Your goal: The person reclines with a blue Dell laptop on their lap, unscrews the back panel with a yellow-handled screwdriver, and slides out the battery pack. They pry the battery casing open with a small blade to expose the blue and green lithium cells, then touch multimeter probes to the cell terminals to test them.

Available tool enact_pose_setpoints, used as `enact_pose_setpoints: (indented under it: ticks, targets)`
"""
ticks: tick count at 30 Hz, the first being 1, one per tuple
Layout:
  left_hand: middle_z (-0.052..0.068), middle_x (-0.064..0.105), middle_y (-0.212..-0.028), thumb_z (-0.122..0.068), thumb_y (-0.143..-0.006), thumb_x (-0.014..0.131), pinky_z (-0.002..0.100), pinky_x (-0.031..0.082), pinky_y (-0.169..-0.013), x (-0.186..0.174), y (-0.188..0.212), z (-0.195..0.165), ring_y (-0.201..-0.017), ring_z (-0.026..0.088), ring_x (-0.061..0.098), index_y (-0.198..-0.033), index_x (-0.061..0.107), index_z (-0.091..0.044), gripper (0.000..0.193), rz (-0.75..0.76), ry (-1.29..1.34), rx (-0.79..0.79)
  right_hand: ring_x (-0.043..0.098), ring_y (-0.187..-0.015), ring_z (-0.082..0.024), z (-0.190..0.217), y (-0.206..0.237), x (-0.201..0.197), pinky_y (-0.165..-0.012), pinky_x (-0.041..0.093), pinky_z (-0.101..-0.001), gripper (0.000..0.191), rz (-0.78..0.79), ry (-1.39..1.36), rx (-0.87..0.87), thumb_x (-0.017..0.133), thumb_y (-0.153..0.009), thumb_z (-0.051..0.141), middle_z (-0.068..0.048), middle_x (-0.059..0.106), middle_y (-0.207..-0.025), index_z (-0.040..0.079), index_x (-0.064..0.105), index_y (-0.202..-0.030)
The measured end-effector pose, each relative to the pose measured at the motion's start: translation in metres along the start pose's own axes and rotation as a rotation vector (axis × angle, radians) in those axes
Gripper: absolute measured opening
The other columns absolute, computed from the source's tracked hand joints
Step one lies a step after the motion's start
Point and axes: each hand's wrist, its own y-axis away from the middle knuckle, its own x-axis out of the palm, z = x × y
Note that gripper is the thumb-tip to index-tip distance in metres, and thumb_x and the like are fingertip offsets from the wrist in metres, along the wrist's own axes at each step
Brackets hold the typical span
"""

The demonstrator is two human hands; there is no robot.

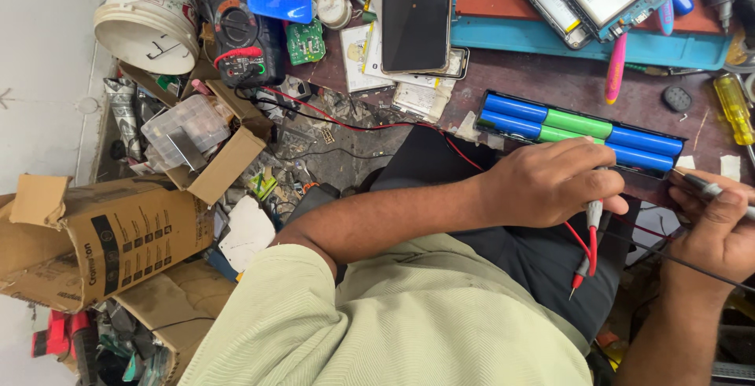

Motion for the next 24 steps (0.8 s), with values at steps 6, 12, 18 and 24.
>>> enact_pose_setpoints:
  ticks: [6,12,18,24]
  targets:
    - [0.014,0.062,-0.113,-0.027,-0.094,0.081,0.042,0.058,-0.087,-0.001,0.000,0.003,-0.100,0.035,0.069,-0.113,0.052,-0.008,0.039,0.021,0.007,0.057,0.070,-0.104,-0.021,0.004,-0.008,0.004,-0.091,0.063,-0.0298,0.030,-0.082,0.050,-0.044,0.046,-0.127,0.025,-0.018,0.066,-0.117,-0.002,0.032,-0.129]
    - [0.016,0.062,-0.113,-0.026,-0.094,0.081,0.044,0.060,-0.090,-0.006,-0.005,-0.001,-0.100,0.039,0.070,-0.108,0.045,-0.007,0.043,0.079,0.028,0.071,0.069,-0.094,-0.017,0.016,-0.002,0.007,-0.089,0.062,-0.0269,0.027,-0.051,-0.079,-0.055,0.049,-0.130,0.023,-0.020,0.071,-0.114,0.005,0.030,-0.123]
    - [0.016,0.063,-0.113,-0.026,-0.094,0.081,0.046,0.061,-0.095,-0.008,-0.007,-0.003,-0.100,0.039,0.070,-0.108,0.044,-0.007,0.044,0.092,0.026,0.066,0.067,-0.092,-0.016,0.026,-0.003,0.012,-0.087,0.061,-0.0264,0.028,-0.047,-0.107,-0.046,0.049,-0.130,0.024,-0.020,0.071,-0.114,0.005,0.031,-0.122]
    - [0.016,0.062,-0.112,-0.029,-0.096,0.078,0.045,0.060,-0.097,-0.006,-0.004,-0.002,-0.099,0.038,0.070,-0.108,0.044,-0.007,0.042,0.091,-0.021,0.080,0.066,-0.093,-0.016,0.020,-0.002,0.010,-0.089,0.061,-0.0267,0.025,-0.038,-0.110,-0.045,0.047,-0.127,0.023,-0.020,0.071,-0.116,0.005,0.030,-0.123]
